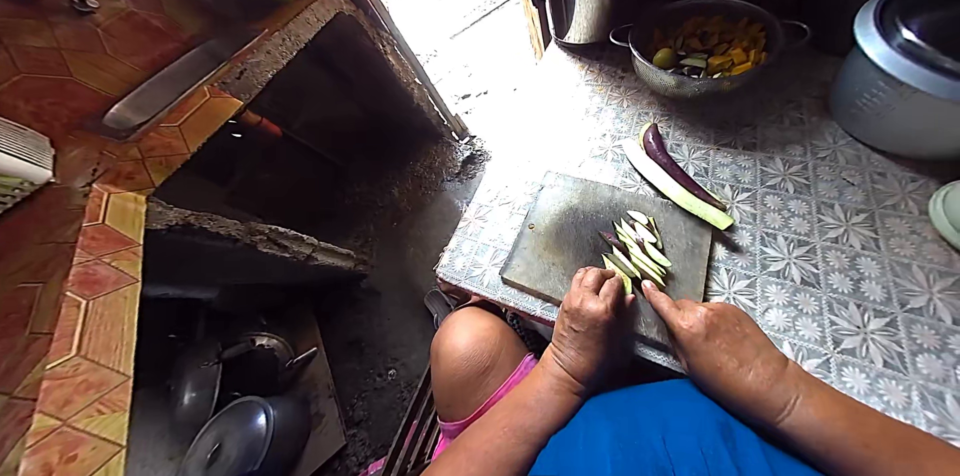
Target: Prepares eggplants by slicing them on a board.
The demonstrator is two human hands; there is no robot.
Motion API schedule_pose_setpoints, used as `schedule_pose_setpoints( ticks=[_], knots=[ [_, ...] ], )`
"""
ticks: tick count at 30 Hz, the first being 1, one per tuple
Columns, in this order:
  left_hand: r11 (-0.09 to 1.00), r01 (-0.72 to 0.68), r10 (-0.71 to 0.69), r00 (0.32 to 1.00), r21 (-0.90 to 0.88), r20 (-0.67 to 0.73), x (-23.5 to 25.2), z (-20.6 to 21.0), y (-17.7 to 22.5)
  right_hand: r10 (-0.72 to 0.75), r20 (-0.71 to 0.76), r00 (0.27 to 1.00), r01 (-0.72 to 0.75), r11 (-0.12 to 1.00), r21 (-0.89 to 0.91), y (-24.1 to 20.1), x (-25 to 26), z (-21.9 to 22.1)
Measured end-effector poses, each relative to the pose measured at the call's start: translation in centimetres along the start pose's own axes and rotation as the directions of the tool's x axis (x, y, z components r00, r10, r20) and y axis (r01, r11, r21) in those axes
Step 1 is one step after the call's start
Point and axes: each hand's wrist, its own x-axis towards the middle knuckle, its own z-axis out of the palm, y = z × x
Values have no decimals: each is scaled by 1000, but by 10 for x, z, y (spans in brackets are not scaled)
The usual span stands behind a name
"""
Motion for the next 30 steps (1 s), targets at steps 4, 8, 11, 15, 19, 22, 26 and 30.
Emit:
schedule_pose_setpoints(
  ticks=[4,8,11,15,19,22,26,30],
  knots=[
    [1000,8,-8,1000,-3,-4,0,-1,-1,3,-46,999,-1,999,42,2,-3,-1],
    [1000,5,-5,1000,3,-8,0,1,-3,-32,-143,989,40,998,55,8,-6,-4],
    [1000,-4,4,1000,0,-17,1,3,-3,-63,-154,986,73,996,55,10,-7,-4],
    [1000,1,-1,1000,8,-23,1,4,-2,-61,-136,989,67,997,36,8,-6,-4],
    [1000,-12,12,1000,24,-24,2,5,-2,-39,-89,995,42,999,33,7,-6,-7],
    [999,-15,17,999,43,-31,3,7,-1,-36,-97,995,39,999,29,5,-6,-6],
    [998,-13,14,1000,69,-21,4,7,0,-38,-88,995,38,999,3,1,-6,-8],
    [997,-30,31,999,64,-13,5,6,0,-37,-68,997,36,999,-19,-2,-4,-7]
  ],
)
